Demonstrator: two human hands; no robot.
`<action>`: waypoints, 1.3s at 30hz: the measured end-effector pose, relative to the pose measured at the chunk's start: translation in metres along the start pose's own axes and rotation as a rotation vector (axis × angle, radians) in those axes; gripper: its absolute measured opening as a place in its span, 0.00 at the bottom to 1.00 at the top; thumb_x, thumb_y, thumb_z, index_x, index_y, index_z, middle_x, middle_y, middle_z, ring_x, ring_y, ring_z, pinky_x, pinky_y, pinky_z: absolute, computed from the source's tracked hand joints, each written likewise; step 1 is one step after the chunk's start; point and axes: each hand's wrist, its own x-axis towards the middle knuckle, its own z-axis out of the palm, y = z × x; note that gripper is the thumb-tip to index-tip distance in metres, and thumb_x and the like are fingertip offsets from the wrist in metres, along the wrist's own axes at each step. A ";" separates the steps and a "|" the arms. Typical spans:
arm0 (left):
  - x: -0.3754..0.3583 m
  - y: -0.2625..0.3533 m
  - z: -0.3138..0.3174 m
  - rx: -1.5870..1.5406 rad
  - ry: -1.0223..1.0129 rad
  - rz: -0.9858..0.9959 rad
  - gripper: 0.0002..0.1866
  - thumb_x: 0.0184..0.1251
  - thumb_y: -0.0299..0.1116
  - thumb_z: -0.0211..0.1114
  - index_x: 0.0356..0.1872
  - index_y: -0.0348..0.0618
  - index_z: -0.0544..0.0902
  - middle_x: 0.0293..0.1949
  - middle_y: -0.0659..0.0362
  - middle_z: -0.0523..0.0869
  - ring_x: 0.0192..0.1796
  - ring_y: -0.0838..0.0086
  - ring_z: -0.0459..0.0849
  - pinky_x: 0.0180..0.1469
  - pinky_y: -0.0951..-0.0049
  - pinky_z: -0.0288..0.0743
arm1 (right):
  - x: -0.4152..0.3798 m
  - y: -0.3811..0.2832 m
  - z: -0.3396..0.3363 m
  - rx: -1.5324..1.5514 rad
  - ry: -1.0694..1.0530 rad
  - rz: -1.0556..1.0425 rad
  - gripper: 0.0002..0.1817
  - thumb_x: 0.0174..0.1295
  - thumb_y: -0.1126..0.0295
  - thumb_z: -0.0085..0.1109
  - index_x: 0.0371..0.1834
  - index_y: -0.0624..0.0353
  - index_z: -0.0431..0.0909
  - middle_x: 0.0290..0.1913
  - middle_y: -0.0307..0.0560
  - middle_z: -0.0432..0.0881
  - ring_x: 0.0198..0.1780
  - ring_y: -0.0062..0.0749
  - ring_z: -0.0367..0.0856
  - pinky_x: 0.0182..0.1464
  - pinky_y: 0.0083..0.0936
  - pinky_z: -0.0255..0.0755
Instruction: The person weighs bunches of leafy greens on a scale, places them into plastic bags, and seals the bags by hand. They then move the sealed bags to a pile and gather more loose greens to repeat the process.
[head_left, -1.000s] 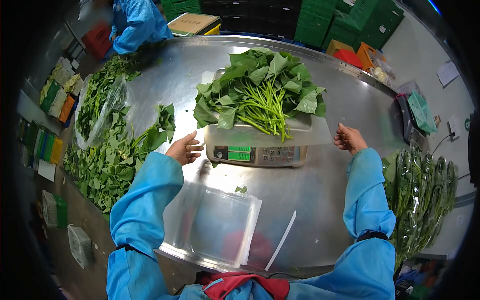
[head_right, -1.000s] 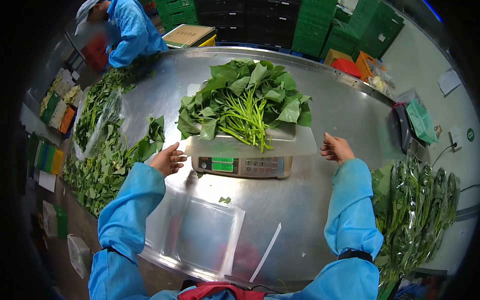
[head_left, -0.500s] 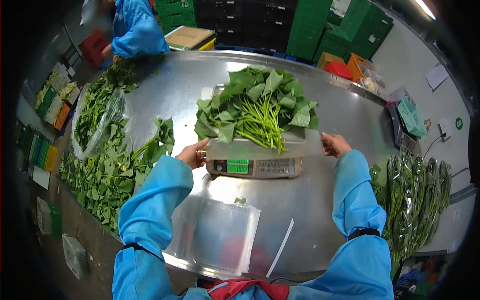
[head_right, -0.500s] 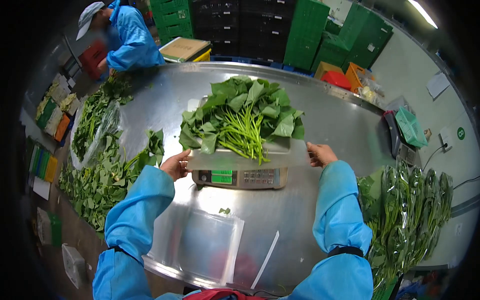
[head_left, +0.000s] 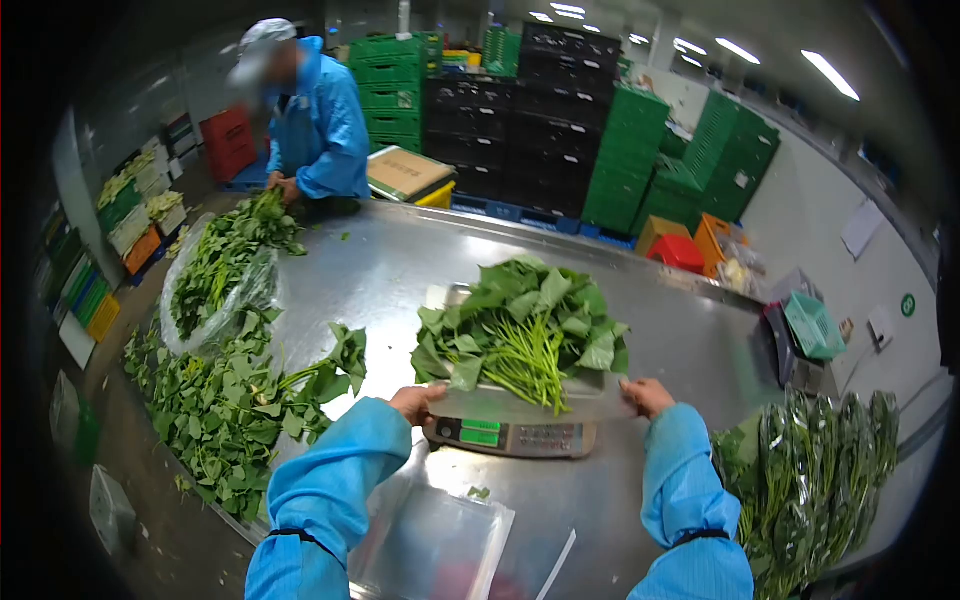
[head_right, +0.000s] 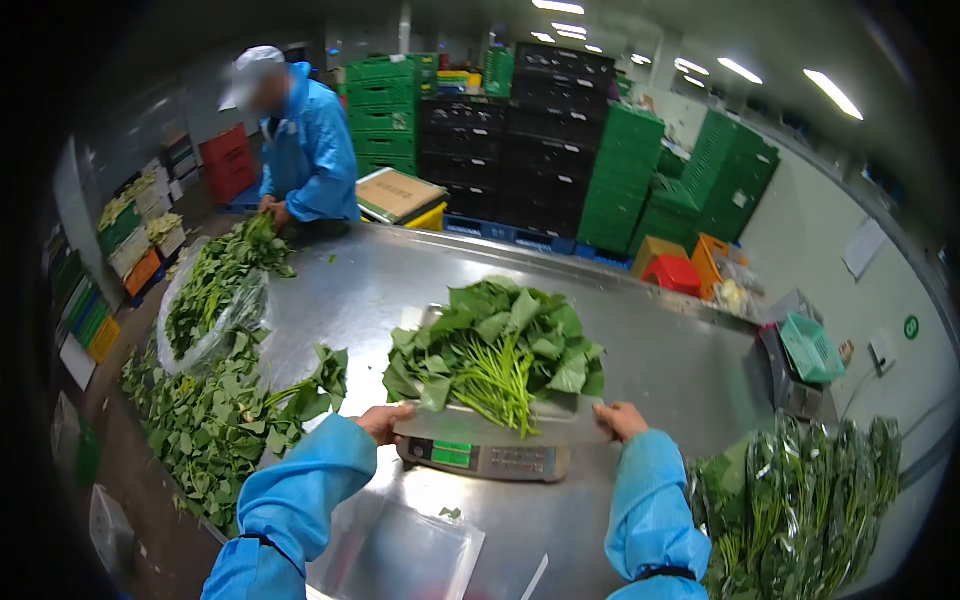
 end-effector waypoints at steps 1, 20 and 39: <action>0.000 0.000 -0.002 -0.014 -0.019 -0.003 0.12 0.58 0.38 0.65 0.38 0.43 0.82 0.30 0.61 0.84 0.26 0.78 0.80 0.25 0.79 0.71 | 0.002 0.004 0.004 -0.014 -0.016 -0.021 0.20 0.55 0.61 0.62 0.42 0.67 0.74 0.34 0.46 0.78 0.30 0.32 0.77 0.30 0.28 0.71; -0.138 0.008 0.081 0.758 -0.561 0.336 0.24 0.56 0.20 0.57 0.57 0.35 0.71 0.39 0.57 0.85 0.34 0.77 0.82 0.34 0.77 0.74 | -0.361 0.061 0.159 0.419 -0.192 -0.074 0.10 0.61 0.75 0.54 0.43 0.66 0.69 0.38 0.52 0.81 0.34 0.31 0.82 0.34 0.25 0.77; -0.129 -0.100 0.123 1.331 -0.407 0.437 0.15 0.56 0.28 0.64 0.46 0.44 0.81 0.32 0.54 0.86 0.33 0.73 0.83 0.40 0.73 0.76 | -0.225 0.114 0.168 -1.326 -0.332 -1.017 0.19 0.57 0.59 0.55 0.49 0.56 0.71 0.51 0.47 0.72 0.59 0.40 0.66 0.61 0.44 0.55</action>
